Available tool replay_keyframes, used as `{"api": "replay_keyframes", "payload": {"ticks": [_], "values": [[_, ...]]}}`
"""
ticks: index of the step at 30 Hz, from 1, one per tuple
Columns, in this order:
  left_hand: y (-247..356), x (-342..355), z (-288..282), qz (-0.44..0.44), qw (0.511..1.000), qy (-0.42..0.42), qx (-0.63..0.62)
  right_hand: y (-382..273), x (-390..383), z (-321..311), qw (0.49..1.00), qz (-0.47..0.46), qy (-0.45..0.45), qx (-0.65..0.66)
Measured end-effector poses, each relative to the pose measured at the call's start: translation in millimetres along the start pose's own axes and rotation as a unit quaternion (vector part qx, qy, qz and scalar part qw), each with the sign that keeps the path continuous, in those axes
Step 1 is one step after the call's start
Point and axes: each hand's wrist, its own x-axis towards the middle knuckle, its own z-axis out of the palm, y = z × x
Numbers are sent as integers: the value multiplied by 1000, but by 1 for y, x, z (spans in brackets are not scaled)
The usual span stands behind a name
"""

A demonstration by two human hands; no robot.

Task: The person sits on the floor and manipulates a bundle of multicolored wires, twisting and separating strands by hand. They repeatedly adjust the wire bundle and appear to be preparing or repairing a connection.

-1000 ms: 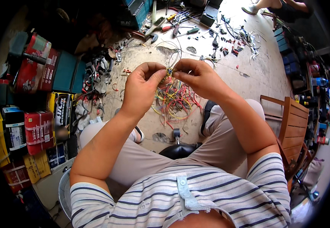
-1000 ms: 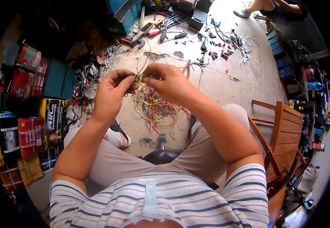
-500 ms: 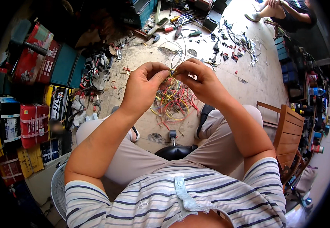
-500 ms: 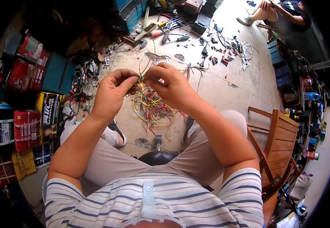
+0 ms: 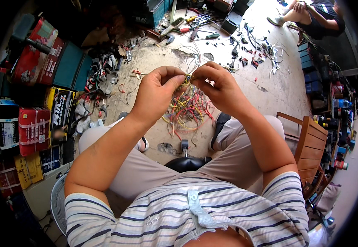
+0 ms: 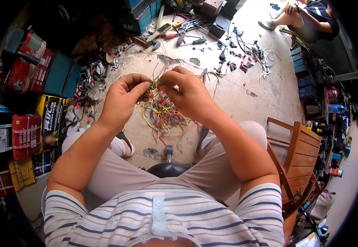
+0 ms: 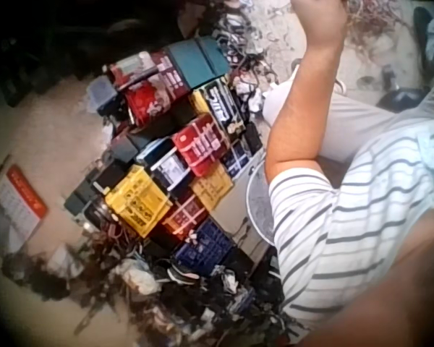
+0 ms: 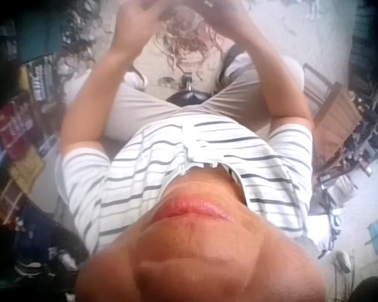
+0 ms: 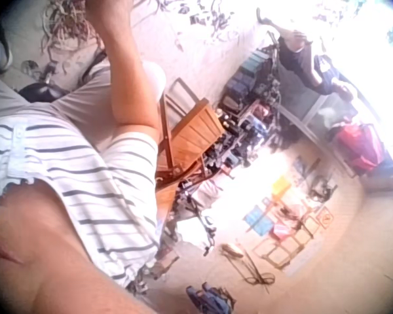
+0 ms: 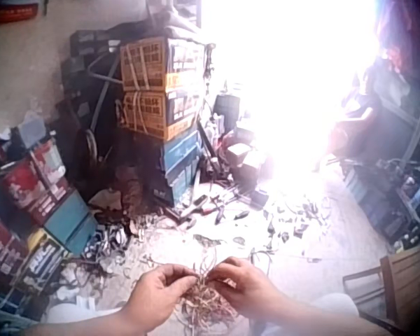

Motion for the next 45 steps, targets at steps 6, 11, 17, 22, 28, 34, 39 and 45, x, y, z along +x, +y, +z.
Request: {"api": "replay_keyframes", "payload": {"ticks": [6, 11, 17, 22, 28, 34, 39, 45], "values": [[0, 0, 2, -6, 1000, -6, -20, -1, -2, 0, 1000, 14, -17, -22], [1, 0, 1, -29, 999, -11, -20, 7, -3, 3, 1000, -23, 8, 16], [3, -1, -3, -82, 996, -20, -16, 8, -2, 3, 997, -67, 3, -33], [5, -2, -5, -109, 993, -36, -27, 11, -3, 5, 996, -75, 10, -41], [1, -2, -7, -75, 996, -45, 7, 8, -6, 8, 996, 56, -13, 66], [1, -2, -7, -82, 996, -45, -7, 7, -5, 9, 998, 46, -22, 46], [4, -4, -7, -93, 994, -49, -14, 8, -5, 11, 998, 29, -7, 62], [5, -2, -11, -143, 986, -65, -58, 12, -4, 11, 999, -35, -1, 16]]}}
